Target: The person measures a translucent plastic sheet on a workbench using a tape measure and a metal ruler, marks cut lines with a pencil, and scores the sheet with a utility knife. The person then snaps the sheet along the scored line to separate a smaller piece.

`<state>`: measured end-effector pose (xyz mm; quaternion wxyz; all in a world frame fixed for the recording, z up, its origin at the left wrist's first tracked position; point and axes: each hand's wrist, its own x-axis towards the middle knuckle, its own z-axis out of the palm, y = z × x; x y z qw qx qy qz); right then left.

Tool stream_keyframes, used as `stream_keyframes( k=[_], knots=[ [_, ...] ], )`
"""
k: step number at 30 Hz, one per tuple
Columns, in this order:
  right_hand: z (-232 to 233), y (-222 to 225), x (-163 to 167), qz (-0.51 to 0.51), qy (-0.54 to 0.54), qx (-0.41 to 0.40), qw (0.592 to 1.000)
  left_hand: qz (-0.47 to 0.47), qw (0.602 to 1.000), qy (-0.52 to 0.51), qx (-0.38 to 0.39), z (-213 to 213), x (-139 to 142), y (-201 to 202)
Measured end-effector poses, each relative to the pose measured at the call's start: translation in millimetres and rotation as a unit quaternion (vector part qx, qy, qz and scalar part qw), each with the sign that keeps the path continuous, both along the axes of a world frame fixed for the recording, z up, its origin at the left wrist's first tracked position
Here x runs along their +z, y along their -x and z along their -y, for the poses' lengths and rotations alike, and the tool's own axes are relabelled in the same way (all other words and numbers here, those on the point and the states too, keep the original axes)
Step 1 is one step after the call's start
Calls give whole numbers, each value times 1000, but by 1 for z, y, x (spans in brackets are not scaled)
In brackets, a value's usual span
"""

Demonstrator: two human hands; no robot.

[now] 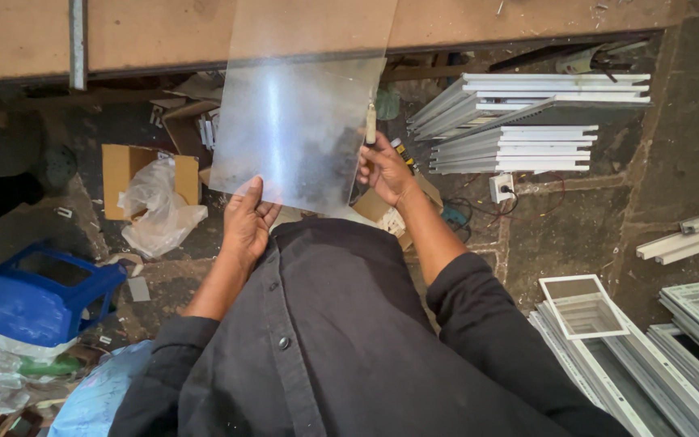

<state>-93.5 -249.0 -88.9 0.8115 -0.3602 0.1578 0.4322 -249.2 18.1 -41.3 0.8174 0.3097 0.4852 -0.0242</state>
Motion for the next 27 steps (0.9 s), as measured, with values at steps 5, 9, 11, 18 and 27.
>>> stream_keyframes(
  k=[5, 9, 11, 18, 27],
  knots=[
    [-2, 4, -6, -38, 63, 11, 997, -4, 1000, 11, 6, -1, -16, 3],
    [1, 11, -14, -33, 159, 3, 987, -7, 1000, 3, 10, 1, -36, 0],
    [4, 13, -18, -38, 179, -4, 983, -4, 1000, 7, 19, 4, -44, -1],
    [9, 12, -23, -45, 165, -21, 985, 5, 1000, 18, 15, 13, -57, 1],
    [7, -11, -24, -14, 142, 5, 990, -6, 1000, -2, 14, 10, -63, 6]
  ],
)
